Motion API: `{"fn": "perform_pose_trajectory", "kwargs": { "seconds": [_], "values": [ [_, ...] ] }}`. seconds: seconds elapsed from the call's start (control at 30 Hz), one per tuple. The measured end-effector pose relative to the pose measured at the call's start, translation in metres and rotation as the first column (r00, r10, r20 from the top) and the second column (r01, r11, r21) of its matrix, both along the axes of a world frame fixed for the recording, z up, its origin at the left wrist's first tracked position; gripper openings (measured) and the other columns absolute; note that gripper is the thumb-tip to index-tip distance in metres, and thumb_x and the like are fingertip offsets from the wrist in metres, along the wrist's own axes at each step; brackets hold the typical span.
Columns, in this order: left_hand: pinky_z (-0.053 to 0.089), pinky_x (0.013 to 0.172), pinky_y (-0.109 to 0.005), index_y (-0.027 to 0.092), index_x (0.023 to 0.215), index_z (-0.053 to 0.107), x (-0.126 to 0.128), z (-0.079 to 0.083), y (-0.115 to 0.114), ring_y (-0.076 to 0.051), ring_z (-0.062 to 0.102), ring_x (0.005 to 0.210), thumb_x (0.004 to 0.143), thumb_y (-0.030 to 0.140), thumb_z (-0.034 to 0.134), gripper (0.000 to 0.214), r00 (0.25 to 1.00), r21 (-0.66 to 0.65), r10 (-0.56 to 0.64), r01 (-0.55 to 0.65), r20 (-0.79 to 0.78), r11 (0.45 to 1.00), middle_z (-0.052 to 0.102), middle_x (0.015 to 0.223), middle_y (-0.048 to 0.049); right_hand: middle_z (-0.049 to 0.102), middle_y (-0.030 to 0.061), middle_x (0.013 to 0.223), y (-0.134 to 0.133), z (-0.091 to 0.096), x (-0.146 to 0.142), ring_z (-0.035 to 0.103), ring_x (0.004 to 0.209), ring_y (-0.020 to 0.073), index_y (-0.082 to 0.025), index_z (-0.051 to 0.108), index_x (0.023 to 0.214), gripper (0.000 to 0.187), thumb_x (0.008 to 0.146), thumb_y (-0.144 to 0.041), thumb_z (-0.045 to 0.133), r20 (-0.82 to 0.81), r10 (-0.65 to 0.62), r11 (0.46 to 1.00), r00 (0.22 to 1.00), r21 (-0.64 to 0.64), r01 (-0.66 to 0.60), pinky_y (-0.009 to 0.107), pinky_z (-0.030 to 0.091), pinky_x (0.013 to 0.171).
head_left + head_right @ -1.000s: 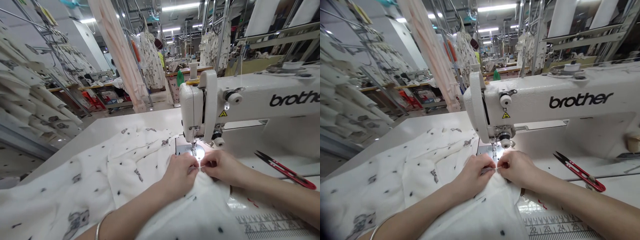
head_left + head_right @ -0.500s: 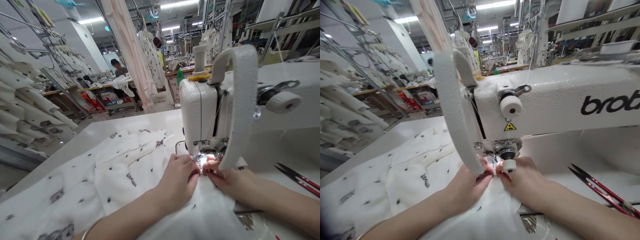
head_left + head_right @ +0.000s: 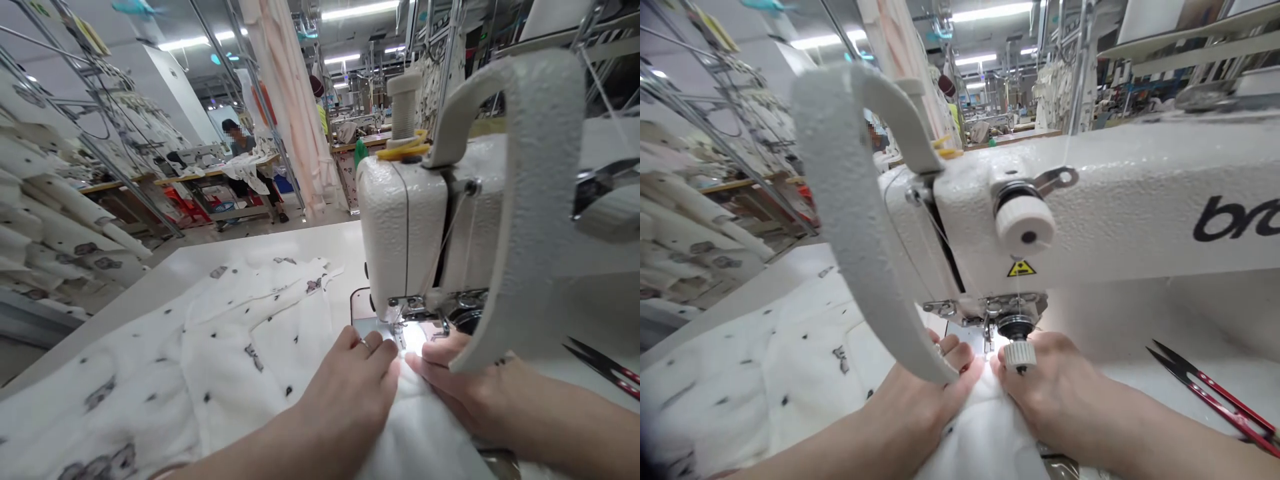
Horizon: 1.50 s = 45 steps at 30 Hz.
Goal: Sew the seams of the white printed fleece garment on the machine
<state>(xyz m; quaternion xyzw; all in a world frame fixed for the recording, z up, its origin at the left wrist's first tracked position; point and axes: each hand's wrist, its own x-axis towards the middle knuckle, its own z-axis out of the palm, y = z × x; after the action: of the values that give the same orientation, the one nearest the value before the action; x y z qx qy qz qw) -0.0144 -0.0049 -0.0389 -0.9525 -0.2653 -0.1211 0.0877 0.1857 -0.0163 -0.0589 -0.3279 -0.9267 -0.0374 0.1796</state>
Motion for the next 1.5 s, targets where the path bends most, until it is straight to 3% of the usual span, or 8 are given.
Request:
{"fn": "perform_pose_trajectory", "kwargs": {
  "seconds": [0.1, 0.23, 0.53, 0.63, 0.73, 0.93, 1.17, 1.5],
  "values": [
    [0.038, 0.060, -0.034, 0.009, 0.096, 0.055, -0.003, -0.002, -0.014, -0.020, 0.049, 0.069, 0.063, 0.012, 0.045, 0.035, 0.993, -0.118, 0.117, -0.113, 0.025, 0.987, 0.055, 0.081, -0.0095, 0.059, 0.0050, 0.067, -0.004, 0.011, 0.000, 0.054, 0.055, 0.0176, -0.014, 0.059, 0.084, 0.025, 0.072, -0.007, 0.039, -0.004, 0.023, 0.999, 1.000, 0.028, -0.023, 0.030, 0.040, 0.049],
    [0.038, 0.061, -0.037, 0.009, 0.104, 0.053, -0.003, -0.008, -0.021, -0.023, 0.049, 0.074, 0.064, 0.012, 0.040, 0.042, 0.977, -0.150, 0.189, -0.172, 0.102, 0.974, 0.056, 0.083, -0.0114, 0.062, 0.0046, 0.063, -0.006, 0.011, -0.002, 0.051, 0.042, 0.0156, -0.008, 0.059, 0.094, 0.034, 0.067, -0.007, 0.039, 0.034, 0.001, 0.995, 0.999, 0.101, -0.004, 0.030, 0.035, 0.040],
    [0.033, 0.058, -0.037, 0.008, 0.096, 0.055, -0.004, -0.021, -0.003, -0.021, 0.045, 0.066, 0.064, 0.012, 0.039, 0.036, 0.988, -0.073, 0.101, -0.093, 0.120, 0.993, 0.052, 0.077, -0.0098, 0.062, 0.0048, 0.073, -0.004, 0.005, -0.001, 0.057, 0.060, 0.0182, -0.016, 0.056, 0.089, 0.034, 0.061, -0.006, 0.042, 0.067, -0.010, 1.000, 0.998, 0.024, 0.009, 0.028, 0.040, 0.051],
    [0.030, 0.056, -0.035, 0.009, 0.092, 0.056, -0.004, -0.025, 0.003, -0.020, 0.044, 0.062, 0.063, 0.013, 0.041, 0.033, 0.990, -0.008, 0.081, -0.081, 0.117, 0.997, 0.052, 0.073, -0.0081, 0.064, 0.0074, 0.080, -0.002, 0.009, -0.002, 0.058, 0.061, 0.0182, -0.013, 0.053, 0.100, 0.043, 0.061, -0.005, 0.037, 0.010, -0.011, 0.992, 1.000, 0.127, 0.010, 0.028, 0.041, 0.052],
    [0.030, 0.056, -0.035, 0.010, 0.092, 0.056, -0.004, -0.023, 0.008, -0.020, 0.045, 0.063, 0.063, 0.014, 0.043, 0.032, 0.995, 0.007, 0.085, -0.086, 0.054, 0.996, 0.054, 0.075, -0.0084, 0.065, 0.0085, 0.080, 0.001, 0.010, -0.005, 0.058, 0.057, 0.0179, -0.011, 0.052, 0.102, 0.043, 0.063, -0.005, 0.034, -0.023, -0.022, 0.976, 1.000, 0.214, 0.026, 0.029, 0.039, 0.049],
    [0.029, 0.057, -0.035, 0.011, 0.092, 0.056, -0.004, -0.019, 0.011, -0.019, 0.046, 0.064, 0.068, 0.021, 0.046, 0.028, 0.996, 0.052, 0.088, -0.089, 0.022, 0.995, 0.056, 0.076, -0.0085, 0.064, 0.0048, 0.073, 0.006, 0.001, -0.006, 0.058, 0.057, 0.0175, -0.017, 0.055, 0.102, 0.034, 0.072, -0.014, 0.038, -0.082, -0.037, 0.996, 0.996, 0.079, 0.043, 0.028, 0.041, 0.051],
    [0.028, 0.055, -0.035, 0.011, 0.088, 0.057, -0.002, -0.020, 0.010, -0.019, 0.047, 0.063, 0.066, 0.022, 0.046, 0.026, 0.996, 0.053, 0.088, -0.087, -0.014, 0.995, 0.055, 0.074, -0.0086, 0.062, 0.0043, 0.066, 0.004, -0.003, 0.000, 0.053, 0.046, 0.0172, -0.019, 0.058, 0.098, 0.031, 0.072, -0.015, 0.040, -0.098, -0.108, 0.983, 0.989, 0.138, 0.121, 0.029, 0.036, 0.043],
    [0.037, 0.062, -0.040, 0.010, 0.092, 0.054, 0.002, 0.001, 0.004, -0.024, 0.049, 0.073, 0.061, 0.012, 0.040, 0.034, 0.986, -0.117, 0.130, -0.141, -0.100, 0.983, 0.056, 0.086, -0.0104, 0.061, 0.0041, 0.056, 0.006, 0.004, -0.003, 0.054, 0.043, 0.0188, -0.019, 0.062, 0.082, 0.033, 0.072, -0.010, 0.032, -0.072, -0.147, 0.976, 0.986, 0.152, 0.157, 0.029, 0.036, 0.040]
  ]
}}
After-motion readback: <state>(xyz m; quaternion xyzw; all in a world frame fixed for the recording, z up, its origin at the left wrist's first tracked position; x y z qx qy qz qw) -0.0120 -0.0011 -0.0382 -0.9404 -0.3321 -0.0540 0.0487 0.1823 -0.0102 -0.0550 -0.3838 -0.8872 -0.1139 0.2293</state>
